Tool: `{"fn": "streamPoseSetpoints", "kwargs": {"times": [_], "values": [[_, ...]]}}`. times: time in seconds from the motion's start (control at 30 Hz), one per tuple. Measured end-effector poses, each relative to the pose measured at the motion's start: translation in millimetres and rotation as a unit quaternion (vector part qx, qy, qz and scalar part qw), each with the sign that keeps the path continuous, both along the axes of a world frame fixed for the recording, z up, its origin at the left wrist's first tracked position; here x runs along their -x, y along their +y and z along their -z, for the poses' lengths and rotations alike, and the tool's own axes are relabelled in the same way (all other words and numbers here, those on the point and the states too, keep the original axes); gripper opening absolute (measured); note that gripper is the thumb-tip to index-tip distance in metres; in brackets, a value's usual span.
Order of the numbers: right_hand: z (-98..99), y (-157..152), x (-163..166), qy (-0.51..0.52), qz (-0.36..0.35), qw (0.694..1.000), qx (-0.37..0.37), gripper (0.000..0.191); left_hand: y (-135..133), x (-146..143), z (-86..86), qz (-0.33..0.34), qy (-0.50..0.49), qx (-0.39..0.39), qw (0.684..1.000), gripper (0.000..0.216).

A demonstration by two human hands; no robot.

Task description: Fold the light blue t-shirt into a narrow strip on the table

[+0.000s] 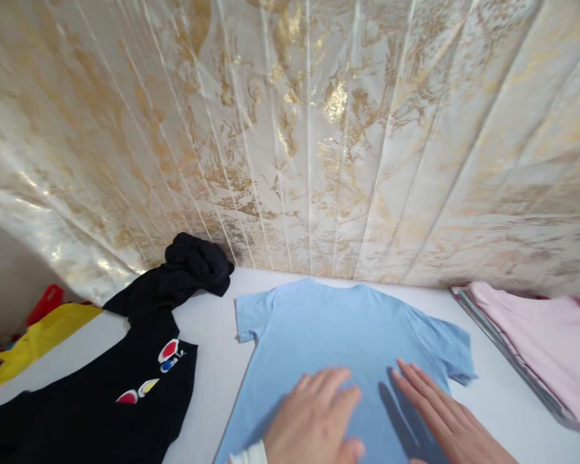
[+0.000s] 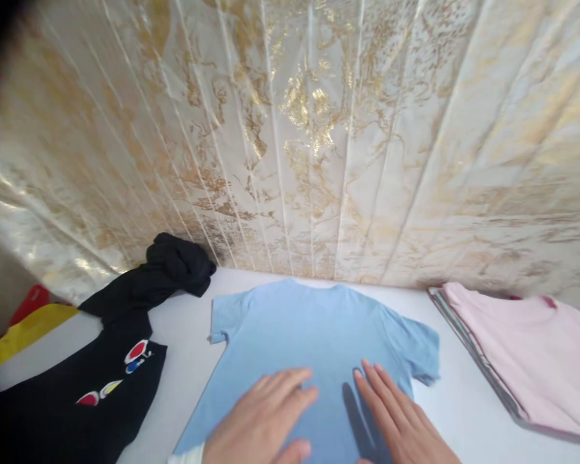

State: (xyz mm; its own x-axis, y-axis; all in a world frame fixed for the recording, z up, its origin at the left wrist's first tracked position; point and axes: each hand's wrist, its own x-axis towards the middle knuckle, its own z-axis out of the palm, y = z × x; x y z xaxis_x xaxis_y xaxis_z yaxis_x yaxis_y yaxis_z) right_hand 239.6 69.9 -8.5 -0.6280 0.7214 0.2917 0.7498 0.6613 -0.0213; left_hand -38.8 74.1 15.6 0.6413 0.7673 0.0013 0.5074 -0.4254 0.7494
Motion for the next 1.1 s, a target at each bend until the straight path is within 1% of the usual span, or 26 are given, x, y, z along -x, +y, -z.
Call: {"fn": "streamPoseSetpoints", "kwargs": {"times": [0.03, 0.07, 0.1, 0.13, 0.2, 0.27, 0.37, 0.47, 0.5, 0.57, 0.63, 0.7, 0.8, 0.87, 1.0, 1.1], "values": [[-4.7, 4.0, 5.7, -0.005, 0.008, 1.0, 0.022, 0.08, 16.7, 2.9, -10.8, -0.039, 0.086, -0.062, 0.994, 0.051], [-7.3, 11.6, 10.6, -0.003, 0.021, 0.999, 0.034, 0.074, 33.0, 5.9, -18.7, -0.078, 0.15, -0.102, 0.98, 0.05], [-8.0, 22.3, 14.4, 0.0, 0.042, 0.998, 0.047, 0.07, 48.3, 8.4, -23.1, -0.103, 0.201, -0.13, 0.965, 0.051], [-7.0, 35.5, 17.0, 0.006, 0.066, 0.996, 0.059, 0.065, 62.4, 10.3, -24.0, -0.116, 0.242, -0.146, 0.952, 0.053], [-1.7, 64.6, 18.1, 0.019, 0.103, 0.992, 0.072, 0.063, 85.3, 12.0, -16.9, -0.16, 0.283, -0.168, 0.93, 0.058], [6.2, 89.7, 13.0, 0.014, 0.143, 0.987, 0.067, 0.064, 100.0, 12.4, -3.3, -0.181, 0.294, -0.197, 0.918, 0.062], [18.7, 107.6, -5.2, -0.02, 0.223, 0.974, 0.039, 0.069, 107.0, 13.9, 14.4, -0.186, 0.289, -0.235, 0.909, 0.061], [22.9, 107.4, -19.9, -0.044, 0.275, 0.96, 0.034, 0.072, 105.2, 15.4, 19.9, -0.188, 0.283, -0.245, 0.908, 0.062], [21.2, 106.8, -19.7, -0.049, 0.278, 0.959, 0.038, 0.073, 104.5, 15.3, 19.3, -0.188, 0.283, -0.242, 0.909, 0.063], [14.3, 108.1, -8.8, -0.057, 0.261, 0.963, 0.047, 0.075, 104.5, 13.8, 16.2, -0.19, 0.285, -0.227, 0.912, 0.065], [5.5, 113.6, 13.7, -0.055, 0.224, 0.972, 0.052, 0.074, 107.3, 11.2, 12.2, -0.188, 0.286, -0.215, 0.915, 0.067], [-1.2, 121.9, 40.1, -0.046, 0.187, 0.98, 0.058, 0.072, 113.2, 9.1, 9.2, -0.182, 0.286, -0.221, 0.914, 0.067], [-2.3, 135.6, 67.2, -0.037, 0.161, 0.984, 0.069, 0.071, 126.1, 9.5, 9.4, -0.185, 0.289, -0.24, 0.908, 0.065], [2.3, 143.7, 69.6, -0.032, 0.181, 0.981, 0.067, 0.07, 133.6, 12.3, 13.1, -0.193, 0.291, -0.241, 0.906, 0.065], [13.7, 155.6, 48.8, -0.03, 0.256, 0.965, 0.053, 0.07, 139.1, 17.7, 23.2, -0.204, 0.29, -0.239, 0.904, 0.067], [16.6, 160.2, 34.6, -0.032, 0.266, 0.962, 0.048, 0.071, 139.2, 18.1, 26.5, -0.211, 0.289, -0.24, 0.902, 0.069]]}}
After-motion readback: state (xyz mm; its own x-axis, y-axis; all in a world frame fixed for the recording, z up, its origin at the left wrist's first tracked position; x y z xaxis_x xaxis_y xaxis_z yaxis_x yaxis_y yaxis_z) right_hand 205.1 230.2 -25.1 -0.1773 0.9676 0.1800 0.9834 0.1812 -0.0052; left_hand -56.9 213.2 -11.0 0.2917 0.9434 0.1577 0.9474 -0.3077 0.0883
